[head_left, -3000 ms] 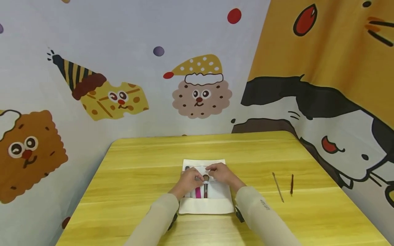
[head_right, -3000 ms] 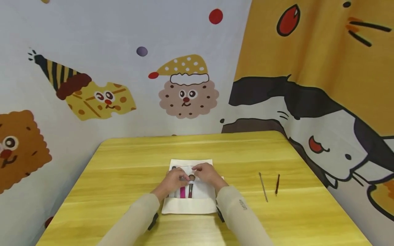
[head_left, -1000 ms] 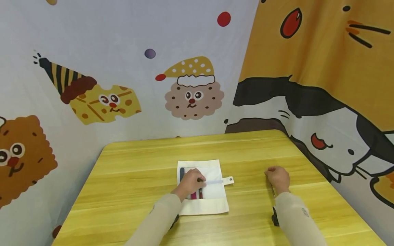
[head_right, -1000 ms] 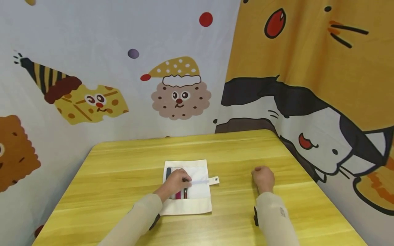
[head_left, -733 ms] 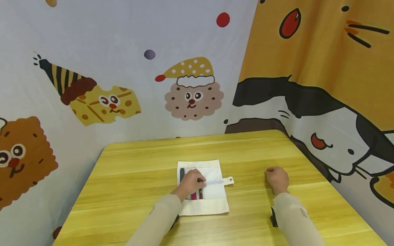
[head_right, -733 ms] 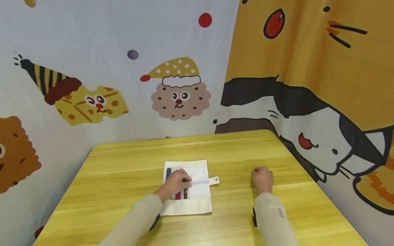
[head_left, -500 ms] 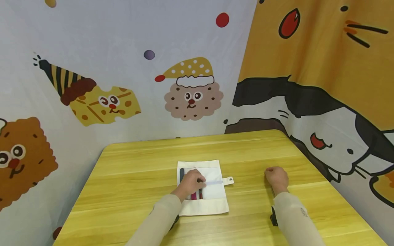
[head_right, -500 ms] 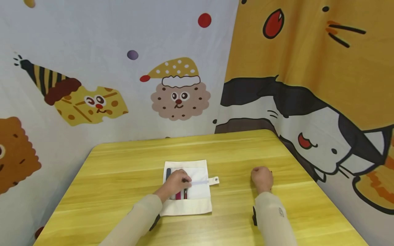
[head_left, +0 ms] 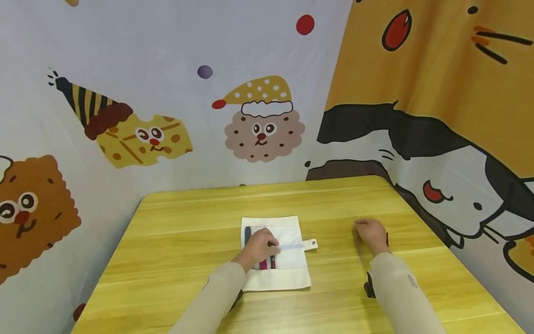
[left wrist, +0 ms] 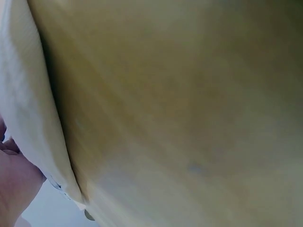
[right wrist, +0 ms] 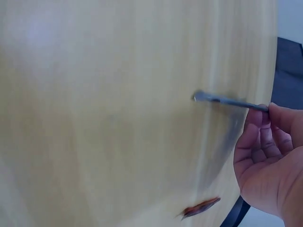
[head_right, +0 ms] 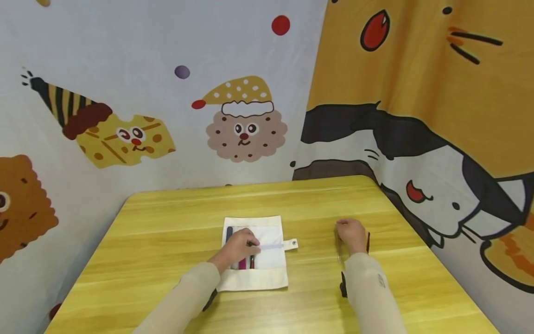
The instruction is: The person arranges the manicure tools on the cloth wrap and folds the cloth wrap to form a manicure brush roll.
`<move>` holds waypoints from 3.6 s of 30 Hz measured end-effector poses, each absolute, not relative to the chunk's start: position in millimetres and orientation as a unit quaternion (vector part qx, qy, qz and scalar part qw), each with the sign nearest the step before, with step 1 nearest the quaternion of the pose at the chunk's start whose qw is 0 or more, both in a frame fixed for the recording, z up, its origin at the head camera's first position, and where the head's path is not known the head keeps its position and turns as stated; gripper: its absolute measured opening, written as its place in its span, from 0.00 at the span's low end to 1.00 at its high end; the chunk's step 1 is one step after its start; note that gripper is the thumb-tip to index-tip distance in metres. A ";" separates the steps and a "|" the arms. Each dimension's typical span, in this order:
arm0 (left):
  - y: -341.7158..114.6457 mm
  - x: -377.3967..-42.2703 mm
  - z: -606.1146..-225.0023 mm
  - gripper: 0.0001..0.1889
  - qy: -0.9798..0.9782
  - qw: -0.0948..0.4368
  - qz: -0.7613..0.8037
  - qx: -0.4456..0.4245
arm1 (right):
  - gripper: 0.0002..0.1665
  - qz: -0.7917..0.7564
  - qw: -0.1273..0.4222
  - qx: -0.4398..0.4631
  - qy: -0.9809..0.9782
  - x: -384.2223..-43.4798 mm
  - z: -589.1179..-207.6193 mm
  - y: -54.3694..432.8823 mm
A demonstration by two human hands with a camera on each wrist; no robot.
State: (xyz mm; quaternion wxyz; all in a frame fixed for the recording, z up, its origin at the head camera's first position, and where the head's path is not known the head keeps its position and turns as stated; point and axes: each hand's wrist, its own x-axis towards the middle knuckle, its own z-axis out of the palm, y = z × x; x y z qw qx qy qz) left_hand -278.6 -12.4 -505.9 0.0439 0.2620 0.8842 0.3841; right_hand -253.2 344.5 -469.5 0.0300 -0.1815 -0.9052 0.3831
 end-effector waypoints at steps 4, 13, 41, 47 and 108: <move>-12.3 -277.7 -504.0 0.05 0.890 0.050 0.373 0.258 | 0.21 0.456 0.035 -0.193 -0.868 -265.1 -468.2 333.9; -9.9 -276.1 -500.0 0.02 0.896 0.057 0.365 0.247 | 0.21 0.596 0.051 -0.219 -0.771 -297.4 -454.9 291.3; -8.9 -279.9 -504.8 0.02 0.897 0.036 0.348 0.270 | 0.13 0.690 0.070 -0.210 -0.689 -332.5 -476.4 173.8; -8.4 -280.4 -503.5 0.02 0.898 0.046 0.352 0.261 | 0.13 0.679 0.057 -0.202 -0.703 -334.1 -482.2 171.3; -11.2 -283.0 -504.1 0.03 0.901 0.038 0.358 0.242 | 0.12 0.447 -0.063 0.041 -0.891 -297.6 -502.2 175.4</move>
